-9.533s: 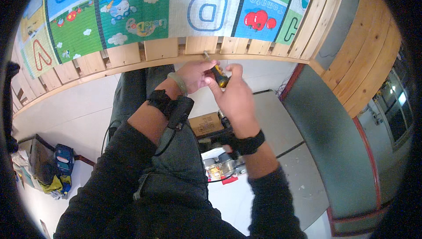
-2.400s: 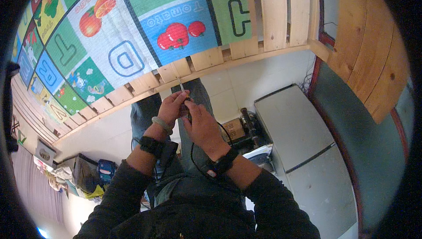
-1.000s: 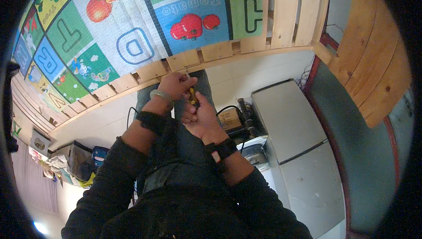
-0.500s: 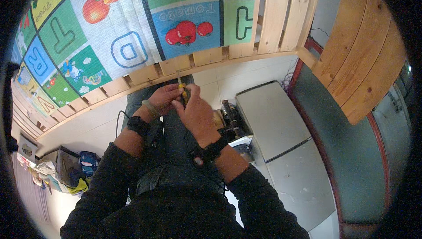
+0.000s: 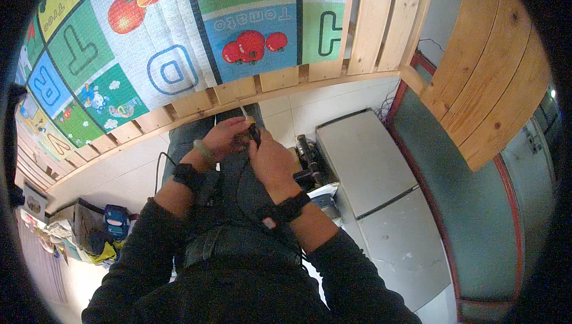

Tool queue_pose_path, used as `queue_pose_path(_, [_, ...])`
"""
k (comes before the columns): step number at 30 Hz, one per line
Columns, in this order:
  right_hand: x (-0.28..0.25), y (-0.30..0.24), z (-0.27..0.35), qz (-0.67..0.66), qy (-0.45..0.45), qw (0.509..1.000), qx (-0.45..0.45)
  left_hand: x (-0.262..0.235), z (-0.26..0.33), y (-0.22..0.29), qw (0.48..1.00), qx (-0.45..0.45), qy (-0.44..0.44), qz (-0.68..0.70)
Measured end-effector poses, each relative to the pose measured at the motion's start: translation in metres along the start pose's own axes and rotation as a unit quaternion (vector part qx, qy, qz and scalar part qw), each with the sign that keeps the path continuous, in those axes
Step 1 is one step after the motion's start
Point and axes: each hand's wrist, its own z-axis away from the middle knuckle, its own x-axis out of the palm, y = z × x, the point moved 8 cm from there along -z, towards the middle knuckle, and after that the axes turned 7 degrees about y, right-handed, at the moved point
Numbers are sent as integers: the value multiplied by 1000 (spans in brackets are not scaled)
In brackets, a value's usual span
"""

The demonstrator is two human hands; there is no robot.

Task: The person assembles a wooden frame by screwing slats together using a screwdriver. They work on the floor, positioning and fastening multiple wooden pieces to form a rectangular structure.

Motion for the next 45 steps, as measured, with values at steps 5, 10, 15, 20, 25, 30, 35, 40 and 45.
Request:
queue_pose_path(5, [-17,-9,4,-13,88,991,-99,8,-12,9,989,58,46,-130])
queue_pose_path(10, [49,20,48,-616,-229,639,400,1,-9,-5,997,51,-21,49])
queue_pose_path(15, [71,5,48,-619,-309,622,365,-7,9,2,973,24,-164,159])
queue_pose_path(20, [46,10,24,-161,-114,972,129,-11,13,-11,990,-33,-54,126])
queue_pose_path(25, [-8,4,7,-19,45,997,57,3,-4,17,975,108,67,-184])
queue_pose_path(30, [-25,-7,-5,-39,99,994,17,-5,5,42,944,159,69,-280])
queue_pose_path(35, [-28,2,-4,-68,126,989,26,-32,66,151,621,476,327,-529])
queue_pose_path(40, [-27,6,-2,-89,137,986,21,-17,88,234,380,426,492,-657])
queue_pose_path(45, [-28,13,-2,-138,176,975,0,-11,56,244,504,184,518,-667])
